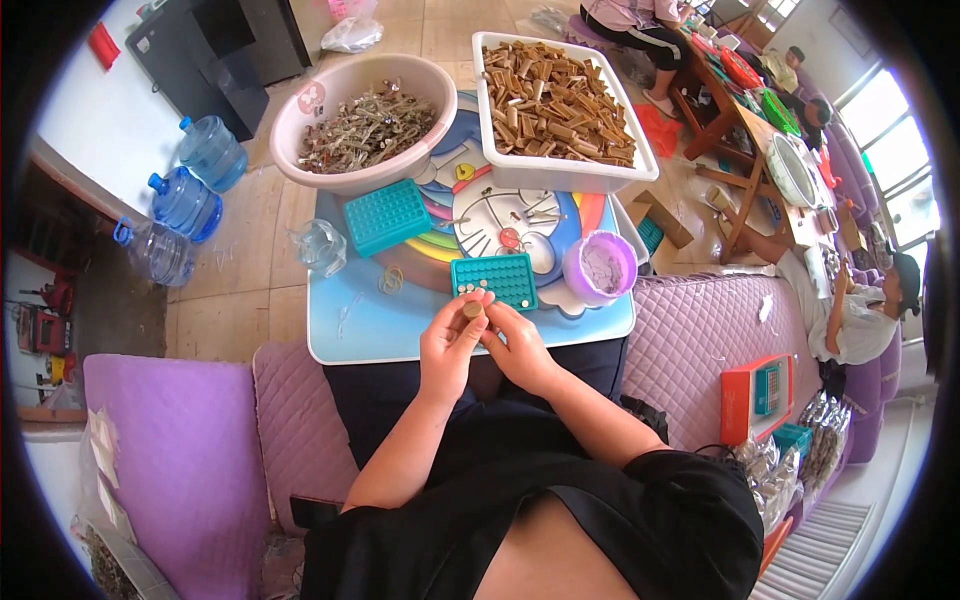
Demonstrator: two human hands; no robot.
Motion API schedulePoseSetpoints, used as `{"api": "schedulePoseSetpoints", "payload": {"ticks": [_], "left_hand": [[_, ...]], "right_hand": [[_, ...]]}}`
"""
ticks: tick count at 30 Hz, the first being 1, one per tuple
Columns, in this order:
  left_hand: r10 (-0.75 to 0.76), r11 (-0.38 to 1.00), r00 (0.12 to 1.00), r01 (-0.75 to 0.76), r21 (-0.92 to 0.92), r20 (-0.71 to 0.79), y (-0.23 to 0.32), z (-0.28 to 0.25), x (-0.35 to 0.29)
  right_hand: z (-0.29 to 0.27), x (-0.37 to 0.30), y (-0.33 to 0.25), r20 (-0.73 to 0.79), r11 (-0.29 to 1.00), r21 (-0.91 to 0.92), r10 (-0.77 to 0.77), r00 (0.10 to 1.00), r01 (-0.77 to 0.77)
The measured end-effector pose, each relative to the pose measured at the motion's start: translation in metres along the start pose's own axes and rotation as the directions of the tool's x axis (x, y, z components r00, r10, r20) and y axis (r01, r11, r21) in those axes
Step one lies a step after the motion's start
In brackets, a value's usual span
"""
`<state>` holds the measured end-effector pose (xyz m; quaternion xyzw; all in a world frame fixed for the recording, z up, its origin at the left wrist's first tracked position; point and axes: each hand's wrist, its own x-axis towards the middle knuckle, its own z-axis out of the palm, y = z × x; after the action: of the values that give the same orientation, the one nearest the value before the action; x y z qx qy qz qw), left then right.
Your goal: The person assembles small cylindrical components by hand, inserting white plastic pieces into brown shells.
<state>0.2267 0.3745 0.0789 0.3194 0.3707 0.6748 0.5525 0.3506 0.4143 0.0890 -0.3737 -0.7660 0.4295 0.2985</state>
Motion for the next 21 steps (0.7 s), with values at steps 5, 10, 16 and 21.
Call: {"api": "schedulePoseSetpoints", "payload": {"ticks": [5,10,16,21], "left_hand": [[0.011,0.996,0.999,-0.014,0.088,0.039,0.003,-0.001,-0.002],[0.118,0.966,0.993,-0.121,0.227,0.027,0.005,-0.005,0.0],[0.076,0.922,0.993,-0.103,0.374,0.086,0.004,0.003,-0.007],[0.262,0.763,0.965,-0.228,0.604,0.034,-0.008,0.005,-0.012]], "right_hand": [[-0.009,0.005,-0.003,-0.018,0.987,0.0,-0.159,0.987,0.159],[-0.034,0.01,-0.007,0.098,0.993,0.092,-0.083,0.992,0.074],[-0.035,0.015,-0.019,0.169,0.964,0.232,-0.172,0.971,0.13],[-0.017,0.005,-0.022,0.023,0.985,0.149,-0.096,0.995,0.091]]}}
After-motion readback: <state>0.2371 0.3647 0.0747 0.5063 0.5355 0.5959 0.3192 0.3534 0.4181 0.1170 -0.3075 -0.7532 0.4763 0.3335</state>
